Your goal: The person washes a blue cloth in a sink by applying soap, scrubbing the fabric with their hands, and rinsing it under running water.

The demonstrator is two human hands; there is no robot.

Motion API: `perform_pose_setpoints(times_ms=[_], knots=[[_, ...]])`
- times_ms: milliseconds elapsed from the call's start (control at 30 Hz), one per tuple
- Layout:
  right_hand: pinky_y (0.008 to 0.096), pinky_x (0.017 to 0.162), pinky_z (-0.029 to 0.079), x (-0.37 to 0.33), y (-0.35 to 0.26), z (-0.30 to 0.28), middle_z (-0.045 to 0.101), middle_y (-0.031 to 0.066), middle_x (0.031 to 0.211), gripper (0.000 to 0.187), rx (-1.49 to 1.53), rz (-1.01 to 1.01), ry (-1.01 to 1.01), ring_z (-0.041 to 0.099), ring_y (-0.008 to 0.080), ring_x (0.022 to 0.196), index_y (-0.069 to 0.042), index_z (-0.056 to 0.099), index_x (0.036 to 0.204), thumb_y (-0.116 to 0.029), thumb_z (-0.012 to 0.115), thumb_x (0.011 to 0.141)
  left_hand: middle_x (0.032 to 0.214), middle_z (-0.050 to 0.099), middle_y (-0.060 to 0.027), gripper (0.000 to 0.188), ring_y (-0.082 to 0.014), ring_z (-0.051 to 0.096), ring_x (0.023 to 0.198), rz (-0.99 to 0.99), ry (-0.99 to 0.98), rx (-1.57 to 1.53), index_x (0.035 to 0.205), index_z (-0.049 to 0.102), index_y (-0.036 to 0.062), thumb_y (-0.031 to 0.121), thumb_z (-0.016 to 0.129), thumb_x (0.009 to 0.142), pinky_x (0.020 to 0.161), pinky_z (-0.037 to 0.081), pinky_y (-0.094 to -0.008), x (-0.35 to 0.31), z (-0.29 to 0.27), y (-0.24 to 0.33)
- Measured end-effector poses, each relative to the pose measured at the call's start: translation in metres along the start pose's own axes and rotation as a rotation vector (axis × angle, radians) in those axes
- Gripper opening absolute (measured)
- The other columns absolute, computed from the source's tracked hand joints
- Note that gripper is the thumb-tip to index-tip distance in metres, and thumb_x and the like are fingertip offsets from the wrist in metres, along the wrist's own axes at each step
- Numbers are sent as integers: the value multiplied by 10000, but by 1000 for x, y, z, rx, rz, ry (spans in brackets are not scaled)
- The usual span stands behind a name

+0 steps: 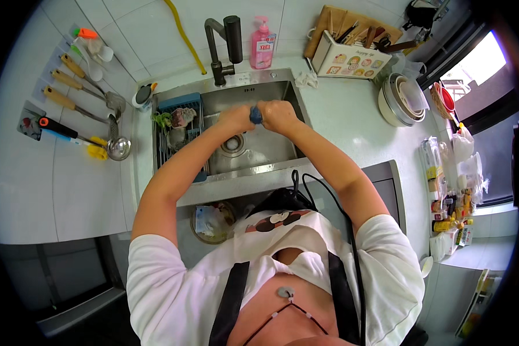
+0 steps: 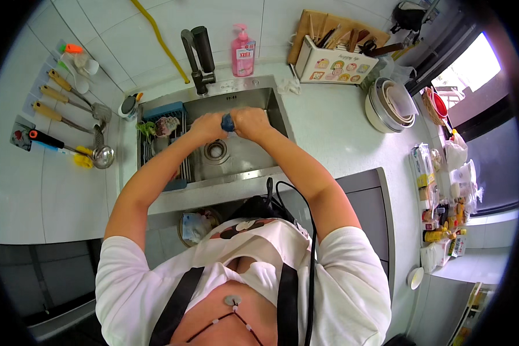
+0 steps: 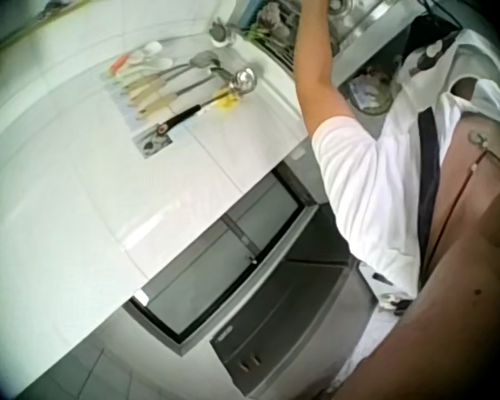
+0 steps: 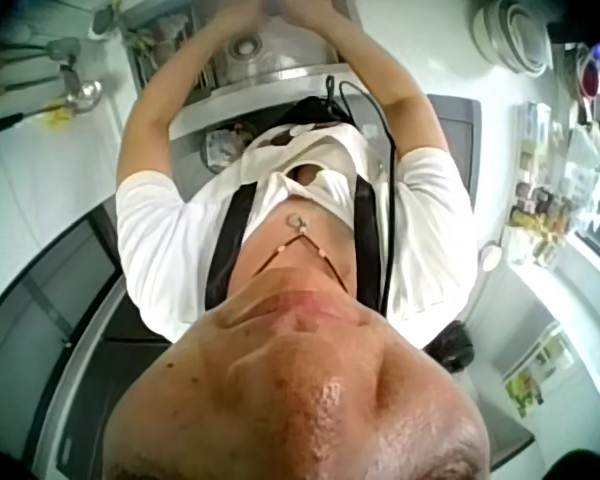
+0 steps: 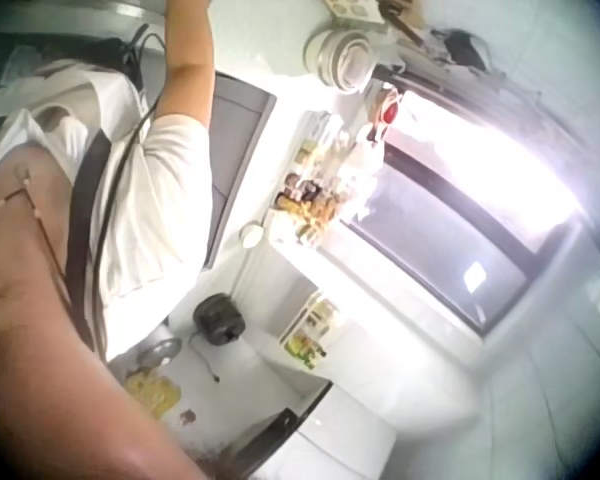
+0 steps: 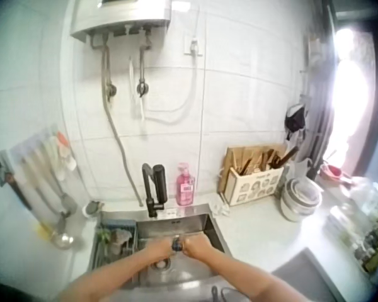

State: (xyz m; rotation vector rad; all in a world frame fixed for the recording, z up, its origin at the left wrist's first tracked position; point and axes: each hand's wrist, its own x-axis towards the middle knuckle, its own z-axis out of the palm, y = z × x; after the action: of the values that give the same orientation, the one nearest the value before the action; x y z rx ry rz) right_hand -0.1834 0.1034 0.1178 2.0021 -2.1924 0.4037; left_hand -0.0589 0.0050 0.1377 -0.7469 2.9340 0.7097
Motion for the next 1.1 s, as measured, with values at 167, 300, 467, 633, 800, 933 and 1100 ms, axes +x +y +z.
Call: perform_pose_setpoints(times_ms=[167, 300, 467, 633, 800, 933, 1100], knots=[[429, 644, 465, -4, -17, 5, 601, 193, 747, 169, 175, 291, -77, 590, 342, 715, -42, 566, 778, -175, 537, 678, 771, 605, -131, 257, -306, 596, 698, 207, 233, 203, 858, 511, 83, 187, 614, 647, 609, 471, -400, 7, 16, -17], [444, 669, 456, -9, -24, 16, 595, 208, 769, 192, 340, 378, -65, 575, 367, 730, -29, 582, 770, -172, 541, 648, 704, 583, -100, 191, -283, 594, 618, 434, 399, 288, 821, 500, 95, 120, 591, 655, 527, 465, -378, 11, 24, -34], [403, 618, 453, -12, -25, 32, 596, 203, 715, 217, 704, 586, -160, 590, 322, 669, 2, 575, 734, -168, 583, 598, 642, 550, -85, 157, -252, 586, 564, 564, 504, 358, 802, 495, 103, 83, 563, 662, 461, 455, -350, 13, 28, -40], [294, 461, 390, -16, -41, 23, 540, 79, 557, 135, 1042, 759, -245, 512, 167, 495, -1, 559, 654, -113, 588, 584, 623, 522, -70, 158, -230, 574, 532, 648, 524, 424, 795, 493, 102, 99, 564, 654, 430, 446, -331, 14, 28, -50], [264, 369, 301, -17, -46, 26, 498, 30, 507, 77, 1246, 780, -292, 437, 121, 417, -29, 542, 593, -88, 590, 579, 652, 501, -54, 157, -212, 563, 566, 690, 551, 451, 791, 492, 110, 108, 558, 649, 466, 452, -315, 11, 28, -57], [252, 345, 270, -17, -49, 19, 491, 16, 503, 80, 1309, 822, -344, 420, 98, 401, -54, 538, 587, -105, 598, 595, 671, 493, -44, 171, -204, 556, 602, 686, 559, 430, 798, 489, 109, 109, 561, 643, 499, 451, -303, 10, 30, -61], [241, 336, 269, -15, -44, 22, 493, 7, 525, 120, 1361, 831, -461, 424, 80, 411, -66, 544, 639, -160, 616, 622, 717, 489, -46, 247, -208, 544, 643, 722, 595, 414, 842, 487, 108, 113, 589, 617, 520, 442, -311, 6, 27, -63]])
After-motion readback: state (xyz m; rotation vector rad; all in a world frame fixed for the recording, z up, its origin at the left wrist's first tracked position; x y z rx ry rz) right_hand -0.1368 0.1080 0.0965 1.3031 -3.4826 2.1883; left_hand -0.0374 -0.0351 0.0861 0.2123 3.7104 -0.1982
